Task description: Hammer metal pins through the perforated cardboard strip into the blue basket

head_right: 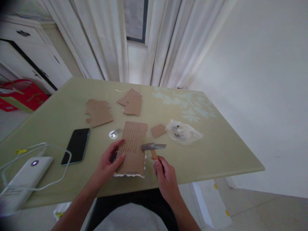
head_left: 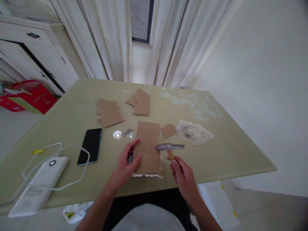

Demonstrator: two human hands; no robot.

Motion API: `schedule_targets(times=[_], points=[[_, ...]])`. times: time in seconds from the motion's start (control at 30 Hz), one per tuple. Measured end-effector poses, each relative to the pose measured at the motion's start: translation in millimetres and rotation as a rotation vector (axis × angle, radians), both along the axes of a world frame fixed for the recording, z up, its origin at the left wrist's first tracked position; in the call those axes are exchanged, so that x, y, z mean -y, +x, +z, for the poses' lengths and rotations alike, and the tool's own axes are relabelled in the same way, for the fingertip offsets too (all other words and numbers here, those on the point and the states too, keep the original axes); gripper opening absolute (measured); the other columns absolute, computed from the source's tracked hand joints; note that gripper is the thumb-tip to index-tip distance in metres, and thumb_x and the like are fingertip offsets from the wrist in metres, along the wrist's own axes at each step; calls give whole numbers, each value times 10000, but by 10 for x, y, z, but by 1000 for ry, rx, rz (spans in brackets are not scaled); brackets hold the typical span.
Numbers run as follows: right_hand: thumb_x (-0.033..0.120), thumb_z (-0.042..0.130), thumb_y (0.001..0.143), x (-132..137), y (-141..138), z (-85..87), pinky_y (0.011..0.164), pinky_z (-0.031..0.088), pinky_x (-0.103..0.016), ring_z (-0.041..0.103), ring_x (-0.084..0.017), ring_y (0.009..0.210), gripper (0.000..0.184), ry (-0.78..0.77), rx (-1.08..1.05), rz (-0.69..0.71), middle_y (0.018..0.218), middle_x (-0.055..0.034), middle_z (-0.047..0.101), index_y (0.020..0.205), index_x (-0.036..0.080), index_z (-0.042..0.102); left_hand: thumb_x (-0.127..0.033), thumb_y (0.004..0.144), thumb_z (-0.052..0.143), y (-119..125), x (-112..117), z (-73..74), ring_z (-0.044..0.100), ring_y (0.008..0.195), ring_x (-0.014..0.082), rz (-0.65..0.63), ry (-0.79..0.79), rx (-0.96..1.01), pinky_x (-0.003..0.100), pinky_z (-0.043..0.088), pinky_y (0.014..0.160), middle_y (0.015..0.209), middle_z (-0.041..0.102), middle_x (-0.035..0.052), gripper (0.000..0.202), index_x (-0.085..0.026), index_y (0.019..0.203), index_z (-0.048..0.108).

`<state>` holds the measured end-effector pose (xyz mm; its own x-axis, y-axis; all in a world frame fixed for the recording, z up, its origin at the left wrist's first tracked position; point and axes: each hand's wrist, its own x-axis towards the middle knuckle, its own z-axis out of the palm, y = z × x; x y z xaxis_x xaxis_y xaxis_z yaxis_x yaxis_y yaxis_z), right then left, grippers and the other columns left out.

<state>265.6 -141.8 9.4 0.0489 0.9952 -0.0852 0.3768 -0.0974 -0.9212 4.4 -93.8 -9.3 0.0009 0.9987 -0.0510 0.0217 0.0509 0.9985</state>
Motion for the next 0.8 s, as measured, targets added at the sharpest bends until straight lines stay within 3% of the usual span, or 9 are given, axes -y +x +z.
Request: schedule_targets(times=[0.13,0.3,0.47,0.63,0.8], points=[[634,501,1083,4,-18,-66,471,328,-235,440,-128,566,539,-54,-116,-47,709,26,500,1202,153,712,-521,963,714,-46,63,3,683,1280,325,-34,-22,-61,491,564,1118,1440,690,142,546,-226,1420,665],[594,506,1097,13,14,-76,483,337,-238,458,-131,571,492,-39,-80,-20,698,29,510,1211,158,703,-469,887,840,-94,134,-32,644,1354,333,-118,-67,-16,488,549,1156,1545,619,125,720,-276,1526,569],[533,472,1119,-22,80,196,572,422,-259,577,-160,632,429,38,125,106,716,-5,619,1099,184,721,-460,926,807,-21,126,-63,644,1357,331,-109,-74,67,477,577,1131,1544,612,130,723,-269,1561,519],[442,459,1132,-54,128,487,744,516,-304,711,-209,781,372,130,387,218,906,-63,780,1190,199,735,-465,931,797,151,60,-61,612,1409,319,-82,-52,70,485,514,1207,1602,569,112,728,-274,1569,501],[411,436,1145,2,116,640,858,554,-337,773,-237,934,358,125,457,306,1078,-88,818,1209,222,732,-464,937,791,206,35,-60,563,1478,327,-80,-19,44,490,462,1253,1622,558,114,718,-268,1566,506]])
